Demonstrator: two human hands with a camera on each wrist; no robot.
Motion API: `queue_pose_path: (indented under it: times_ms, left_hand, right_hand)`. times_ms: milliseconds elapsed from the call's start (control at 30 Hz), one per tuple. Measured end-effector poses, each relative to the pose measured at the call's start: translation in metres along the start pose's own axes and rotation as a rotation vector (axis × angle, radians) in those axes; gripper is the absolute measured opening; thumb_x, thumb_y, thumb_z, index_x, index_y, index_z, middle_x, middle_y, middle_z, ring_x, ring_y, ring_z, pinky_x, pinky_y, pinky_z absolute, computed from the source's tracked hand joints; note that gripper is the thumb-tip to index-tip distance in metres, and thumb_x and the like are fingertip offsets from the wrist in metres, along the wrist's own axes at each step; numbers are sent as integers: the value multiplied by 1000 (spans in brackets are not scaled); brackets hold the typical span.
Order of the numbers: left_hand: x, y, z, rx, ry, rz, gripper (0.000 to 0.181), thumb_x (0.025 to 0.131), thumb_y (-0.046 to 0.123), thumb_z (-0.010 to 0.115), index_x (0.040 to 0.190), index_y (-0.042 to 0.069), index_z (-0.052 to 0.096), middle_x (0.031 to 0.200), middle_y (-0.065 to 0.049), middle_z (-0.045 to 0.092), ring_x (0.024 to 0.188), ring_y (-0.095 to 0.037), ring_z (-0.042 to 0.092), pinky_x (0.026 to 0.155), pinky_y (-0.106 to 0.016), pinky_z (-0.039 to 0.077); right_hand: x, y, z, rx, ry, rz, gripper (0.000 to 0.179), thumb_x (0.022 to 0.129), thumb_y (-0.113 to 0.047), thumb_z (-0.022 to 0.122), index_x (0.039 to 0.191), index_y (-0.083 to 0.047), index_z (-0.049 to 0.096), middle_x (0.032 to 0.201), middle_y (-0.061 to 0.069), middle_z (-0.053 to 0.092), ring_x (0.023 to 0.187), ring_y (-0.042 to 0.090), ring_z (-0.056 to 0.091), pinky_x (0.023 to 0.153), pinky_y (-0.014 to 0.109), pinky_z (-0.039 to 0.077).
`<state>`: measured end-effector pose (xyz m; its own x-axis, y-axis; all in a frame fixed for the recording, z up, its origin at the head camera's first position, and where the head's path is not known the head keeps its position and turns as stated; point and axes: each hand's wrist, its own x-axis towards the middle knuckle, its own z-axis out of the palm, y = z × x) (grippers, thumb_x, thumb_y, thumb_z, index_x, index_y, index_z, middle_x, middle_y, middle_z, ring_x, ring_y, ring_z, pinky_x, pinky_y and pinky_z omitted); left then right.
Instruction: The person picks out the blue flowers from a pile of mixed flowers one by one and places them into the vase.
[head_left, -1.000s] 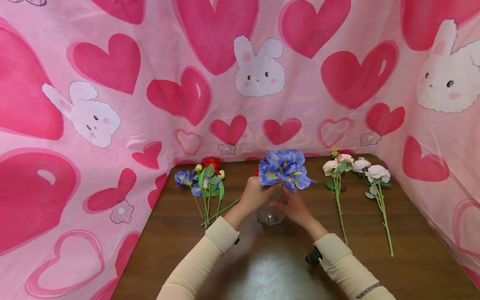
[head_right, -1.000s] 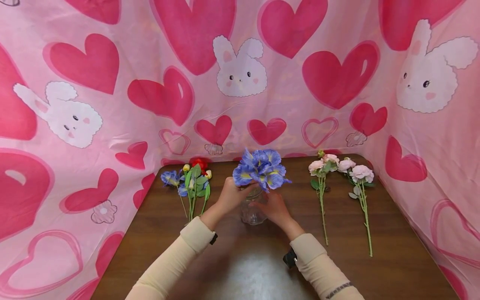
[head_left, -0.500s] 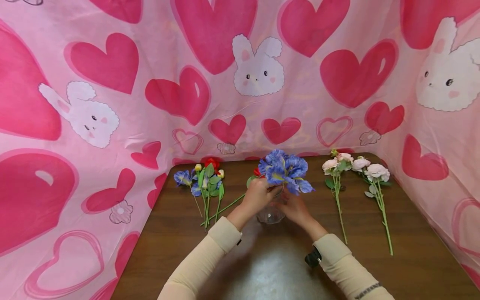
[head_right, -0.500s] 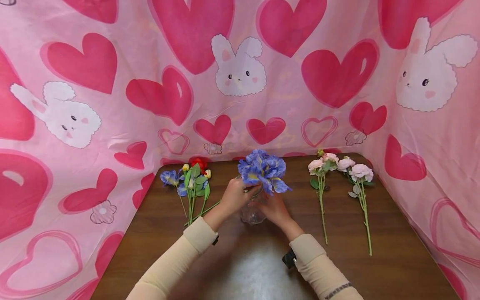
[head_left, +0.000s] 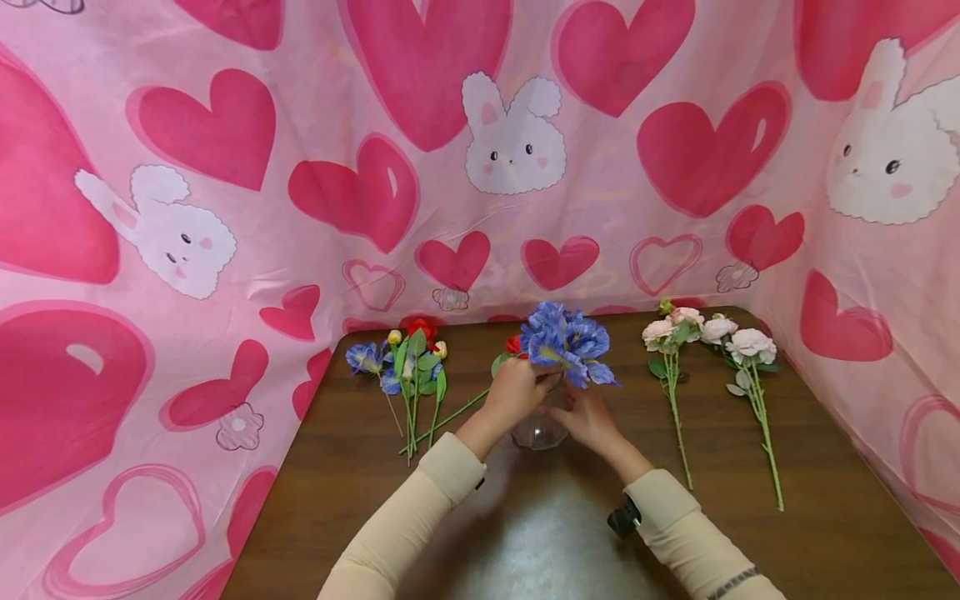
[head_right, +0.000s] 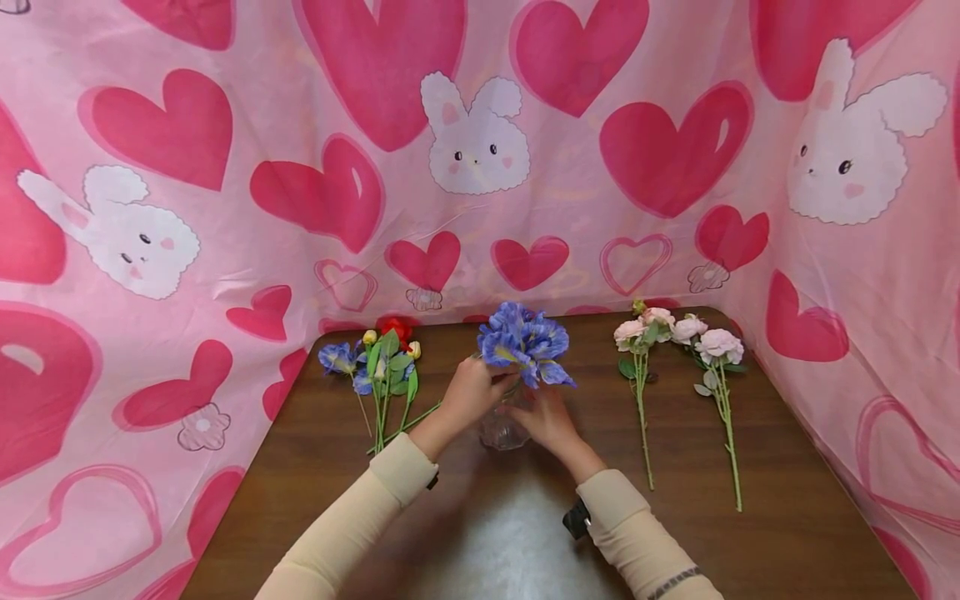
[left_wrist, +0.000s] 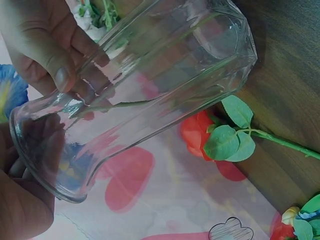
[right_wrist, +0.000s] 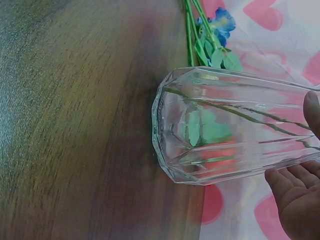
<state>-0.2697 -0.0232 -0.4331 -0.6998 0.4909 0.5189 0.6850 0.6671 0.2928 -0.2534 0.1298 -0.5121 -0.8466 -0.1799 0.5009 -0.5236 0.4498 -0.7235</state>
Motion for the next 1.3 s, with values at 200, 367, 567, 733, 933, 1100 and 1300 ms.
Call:
queue_pose_path:
  times_ms: [200,367,567,733,933,1100,1300]
  left_hand:
    - [1,-1,1,9,-13,-44,13,88,22,74,83,11,70,81,-6,71,80,-24,69,68,-37,53]
    - [4,-2,-1,27,-58,-66,16,87,23,74,86,9,67,82,-8,70,82,-27,69,68,-39,54]
    - [6,-3,-2,-15,-91,-98,25,88,25,73,106,8,68,96,-11,71,91,-28,68,76,-40,54]
    - [8,-4,-2,-27,-112,-114,31,87,25,74,111,7,67,102,-12,70,95,-29,67,80,-42,53]
    - [9,-5,-4,-50,-146,-124,33,88,23,73,116,7,66,107,-13,70,99,-28,66,84,-42,53]
    - [10,-6,-4,-48,-148,-115,30,88,25,72,112,7,68,103,-13,71,95,-29,68,81,-41,54]
    - [11,-7,-3,-41,-150,-123,27,89,27,71,107,8,69,97,-12,71,91,-28,69,76,-41,55]
  right_hand:
    - [0,-2,0,29,3,23,66,74,-9,84,130,10,53,129,30,54,109,46,58,85,53,50]
    - [1,-3,1,66,2,38,70,74,-6,84,133,10,50,134,30,50,112,47,56,87,54,49]
    - [2,-2,1,106,13,35,78,72,-3,85,138,9,45,140,31,44,116,48,52,90,55,47]
    - [2,-4,1,150,11,41,81,71,-2,85,140,8,42,141,29,43,119,48,50,90,57,46]
    - [1,-3,1,165,13,35,83,71,-3,86,141,7,41,141,27,44,122,47,48,91,58,45]
    - [1,-4,1,154,15,29,82,71,-3,86,140,7,42,139,27,46,122,46,48,92,58,44]
    - [1,-3,2,112,7,44,77,74,-6,84,138,9,44,137,28,48,119,48,51,92,58,44]
